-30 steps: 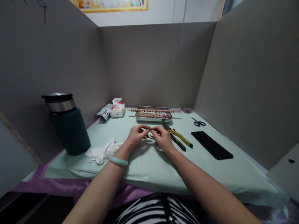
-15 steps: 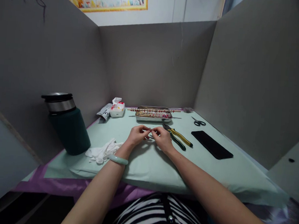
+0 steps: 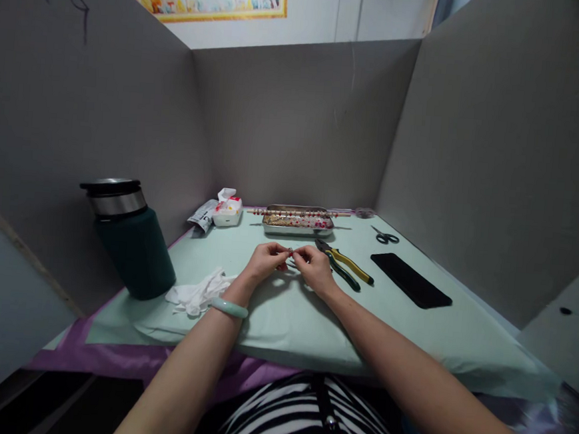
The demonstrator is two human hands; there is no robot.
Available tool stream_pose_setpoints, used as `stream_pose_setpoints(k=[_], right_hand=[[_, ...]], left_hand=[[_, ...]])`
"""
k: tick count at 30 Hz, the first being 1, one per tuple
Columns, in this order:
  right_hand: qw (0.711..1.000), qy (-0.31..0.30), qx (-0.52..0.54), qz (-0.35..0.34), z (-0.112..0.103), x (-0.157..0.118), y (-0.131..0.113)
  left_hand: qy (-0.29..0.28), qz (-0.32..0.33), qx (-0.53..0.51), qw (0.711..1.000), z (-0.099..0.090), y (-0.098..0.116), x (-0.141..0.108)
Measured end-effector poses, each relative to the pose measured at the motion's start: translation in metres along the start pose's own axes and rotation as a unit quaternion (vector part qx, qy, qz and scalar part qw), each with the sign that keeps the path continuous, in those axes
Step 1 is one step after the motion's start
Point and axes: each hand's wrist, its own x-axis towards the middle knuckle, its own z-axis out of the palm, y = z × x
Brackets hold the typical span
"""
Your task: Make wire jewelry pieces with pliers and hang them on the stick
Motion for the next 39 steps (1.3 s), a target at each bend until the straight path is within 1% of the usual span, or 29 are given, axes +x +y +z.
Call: stream_pose_setpoints(k=[5, 9, 12, 19, 24, 26, 28, 30, 32, 36, 39], right_hand=[[0.990, -0.027, 0.106, 0.084, -0.001, 0.002, -0.002], [0.978, -0.044, 0.164, 0.125, -0.002, 0.003, -0.005], [0.972, -0.052, 0.182, 0.138, -0.002, 0.003, -0.005], [0.974, -0.064, 0.185, 0.117, -0.003, 0.003, -0.004], [0.979, -0.067, 0.169, 0.095, -0.002, 0.003, -0.002], [0.985, -0.052, 0.150, 0.067, -0.001, 0.003, -0.002], [0.992, -0.042, 0.119, 0.019, -0.001, 0.002, -0.003], [0.994, -0.048, 0.089, -0.037, -0.001, 0.001, -0.004], [0.994, -0.053, 0.066, -0.072, -0.002, 0.001, -0.005], [0.995, -0.026, 0.051, -0.076, -0.005, 0.003, -0.003], [0.995, -0.039, 0.073, -0.049, -0.005, 0.004, 0.000]], left_hand=[[-0.018, -0.023, -0.027, 0.999, -0.003, -0.001, -0.001], [-0.030, -0.039, -0.040, 0.998, -0.004, -0.003, 0.000], [-0.035, -0.043, -0.060, 0.997, -0.005, -0.003, 0.000], [-0.043, -0.064, -0.090, 0.993, -0.006, -0.005, 0.000], [-0.063, -0.059, -0.133, 0.987, -0.007, -0.011, 0.002], [-0.079, -0.062, -0.154, 0.983, -0.007, -0.012, 0.003], [-0.092, -0.069, -0.165, 0.980, -0.006, -0.013, 0.003], [-0.098, -0.071, -0.169, 0.978, -0.006, -0.013, 0.002], [-0.097, -0.065, -0.169, 0.979, -0.006, -0.011, 0.002], [-0.103, -0.057, -0.162, 0.980, -0.006, -0.010, 0.001], [-0.111, -0.056, -0.155, 0.980, -0.006, -0.010, 0.001]])
